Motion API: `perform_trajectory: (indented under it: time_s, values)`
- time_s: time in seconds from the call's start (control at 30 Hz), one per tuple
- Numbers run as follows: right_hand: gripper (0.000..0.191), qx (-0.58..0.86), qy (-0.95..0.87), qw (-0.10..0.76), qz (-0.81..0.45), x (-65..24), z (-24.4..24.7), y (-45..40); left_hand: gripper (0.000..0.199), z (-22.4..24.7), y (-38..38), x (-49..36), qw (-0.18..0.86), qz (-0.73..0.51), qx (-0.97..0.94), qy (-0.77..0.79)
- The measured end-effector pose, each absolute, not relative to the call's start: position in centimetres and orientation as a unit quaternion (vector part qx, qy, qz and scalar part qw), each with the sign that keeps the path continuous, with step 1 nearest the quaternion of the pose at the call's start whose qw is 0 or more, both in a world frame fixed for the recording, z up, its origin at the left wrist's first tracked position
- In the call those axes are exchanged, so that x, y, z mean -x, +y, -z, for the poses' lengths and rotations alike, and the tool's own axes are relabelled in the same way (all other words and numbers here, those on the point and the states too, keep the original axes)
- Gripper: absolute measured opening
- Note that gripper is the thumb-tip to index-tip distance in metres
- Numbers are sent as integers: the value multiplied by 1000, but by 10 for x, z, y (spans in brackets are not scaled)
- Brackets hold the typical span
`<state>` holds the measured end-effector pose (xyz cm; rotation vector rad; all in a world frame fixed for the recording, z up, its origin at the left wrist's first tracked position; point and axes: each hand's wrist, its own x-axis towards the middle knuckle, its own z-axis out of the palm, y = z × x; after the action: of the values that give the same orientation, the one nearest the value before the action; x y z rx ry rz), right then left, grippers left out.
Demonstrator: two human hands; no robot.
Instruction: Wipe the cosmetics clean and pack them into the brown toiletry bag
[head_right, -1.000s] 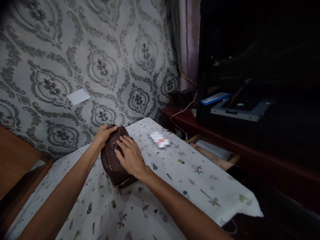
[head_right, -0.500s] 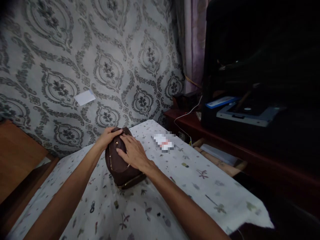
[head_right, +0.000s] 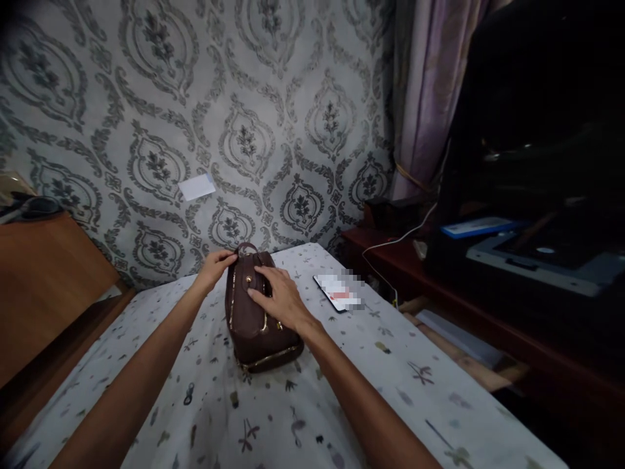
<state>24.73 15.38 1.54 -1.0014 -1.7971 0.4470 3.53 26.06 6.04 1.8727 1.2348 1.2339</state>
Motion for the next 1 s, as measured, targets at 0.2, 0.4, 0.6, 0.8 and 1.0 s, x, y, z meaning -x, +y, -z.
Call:
perform_trajectory:
  time_s: [0.2, 0.4, 0.6, 0.8, 1.0]
  values:
    - [58, 410, -723, 486, -268, -254, -23, 161, 18, -54, 258, -42, 277, -495, -689, 451]
    - [49, 332, -684, 538, -365, -256, -18, 164, 60, -59, 212, -35, 333, -461, -734, 373]
    - [50, 313, -628, 571, -426, -256, -9, 173, 47, -68, 196, -36, 252, -381, -822, 340]
    - [47, 313, -644, 604, -351, -250, -1, 175, 22, -63, 210, -53, 205, -478, -779, 351]
    - [43, 325, -710, 577, -240, -250, -5, 161, 27, -66, 218, -64, 227, -504, -748, 368]
